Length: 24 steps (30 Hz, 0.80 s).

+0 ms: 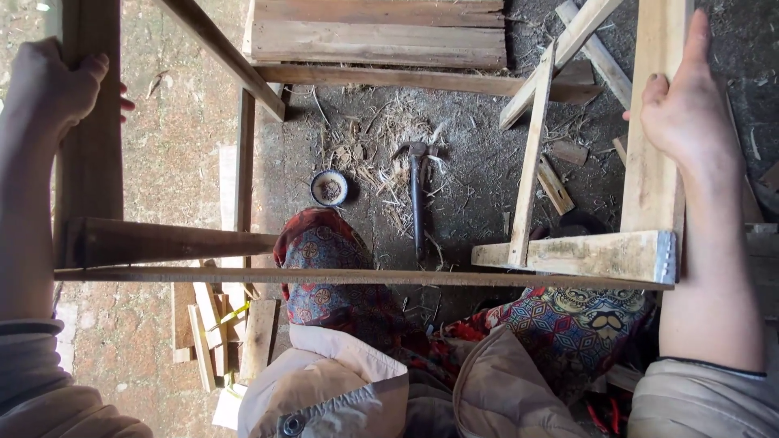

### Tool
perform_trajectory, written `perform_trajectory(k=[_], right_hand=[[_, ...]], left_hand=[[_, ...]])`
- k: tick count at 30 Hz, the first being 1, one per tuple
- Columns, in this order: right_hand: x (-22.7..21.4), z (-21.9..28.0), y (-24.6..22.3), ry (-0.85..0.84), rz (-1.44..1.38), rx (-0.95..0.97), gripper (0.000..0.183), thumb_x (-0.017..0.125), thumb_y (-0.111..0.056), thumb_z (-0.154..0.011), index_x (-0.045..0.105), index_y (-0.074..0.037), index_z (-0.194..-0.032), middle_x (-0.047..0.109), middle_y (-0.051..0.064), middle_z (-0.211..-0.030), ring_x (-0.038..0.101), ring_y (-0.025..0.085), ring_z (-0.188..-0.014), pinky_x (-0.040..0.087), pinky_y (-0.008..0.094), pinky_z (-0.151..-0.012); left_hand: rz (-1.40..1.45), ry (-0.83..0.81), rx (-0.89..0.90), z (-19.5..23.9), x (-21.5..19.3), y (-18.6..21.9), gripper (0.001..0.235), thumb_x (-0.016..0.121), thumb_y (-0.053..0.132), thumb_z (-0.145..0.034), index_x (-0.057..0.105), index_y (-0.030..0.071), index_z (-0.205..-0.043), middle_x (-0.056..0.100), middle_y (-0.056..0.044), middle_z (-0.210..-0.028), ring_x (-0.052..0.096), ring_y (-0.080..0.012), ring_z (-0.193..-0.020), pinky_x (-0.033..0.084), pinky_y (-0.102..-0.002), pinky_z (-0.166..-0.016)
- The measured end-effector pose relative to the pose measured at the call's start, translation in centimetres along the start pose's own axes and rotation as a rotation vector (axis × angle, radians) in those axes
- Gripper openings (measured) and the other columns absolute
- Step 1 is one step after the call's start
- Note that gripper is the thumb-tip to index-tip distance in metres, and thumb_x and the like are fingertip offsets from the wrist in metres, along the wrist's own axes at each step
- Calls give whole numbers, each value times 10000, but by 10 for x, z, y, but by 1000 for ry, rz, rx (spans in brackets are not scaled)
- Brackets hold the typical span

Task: The person sits on the ground fitting a long wooden rail across a wooden frame, pressing it into place between the frame sides. They use a sanding block on a frame corner, reposition the rail, and pick up a hammer to tap parts of the frame while checking the fit.

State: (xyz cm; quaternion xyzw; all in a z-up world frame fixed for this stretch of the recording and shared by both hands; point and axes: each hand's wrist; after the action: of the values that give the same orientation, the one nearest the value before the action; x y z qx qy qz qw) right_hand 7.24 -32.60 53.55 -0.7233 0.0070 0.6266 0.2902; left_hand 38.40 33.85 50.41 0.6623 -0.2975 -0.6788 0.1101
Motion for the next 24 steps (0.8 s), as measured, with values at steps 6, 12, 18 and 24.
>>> perform_trajectory(k=[6,12,18,24], right_hand=[[-3,4,-5,-3,-19,-28,697,392,119,-1104,-50,-67,-1610,496,493,-1383,729,403,-770,618,398,-578],[-4,7,-13,-20,-79,22,714,424,122,-1093,-13,-107,-1609,452,486,-1385,726,402,-813,649,395,-662],[4,3,6,55,20,-74,512,502,56,-1077,260,128,-1522,573,448,-1189,670,492,-888,579,533,-681],[-1,0,16,0,190,73,525,543,-266,-1189,420,171,-1452,549,439,-1284,621,572,-1051,530,663,-838]], left_hand=[[127,-22,7,0,0,5,175,568,-21,-1269,491,-178,-1267,678,-255,-962,725,-335,-670,630,-361,-535],[132,10,-2,2,4,1,166,561,-10,-1277,478,-150,-1308,676,-212,-945,713,-298,-627,637,-339,-508],[-102,96,134,-36,18,-71,241,648,19,-1321,523,-182,-1276,619,-200,-886,593,-258,-483,527,-320,-367],[-351,82,252,-75,15,-96,571,868,63,-1181,441,-184,-1470,649,-390,-1126,705,-482,-815,633,-472,-598]])
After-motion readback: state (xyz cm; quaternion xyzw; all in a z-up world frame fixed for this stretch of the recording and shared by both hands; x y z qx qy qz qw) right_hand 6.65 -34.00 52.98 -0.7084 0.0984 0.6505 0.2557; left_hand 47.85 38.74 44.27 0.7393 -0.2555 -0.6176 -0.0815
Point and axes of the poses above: each hand's wrist, its own z-axis away from the middle knuckle, its own x-axis out of the palm, y = z × x
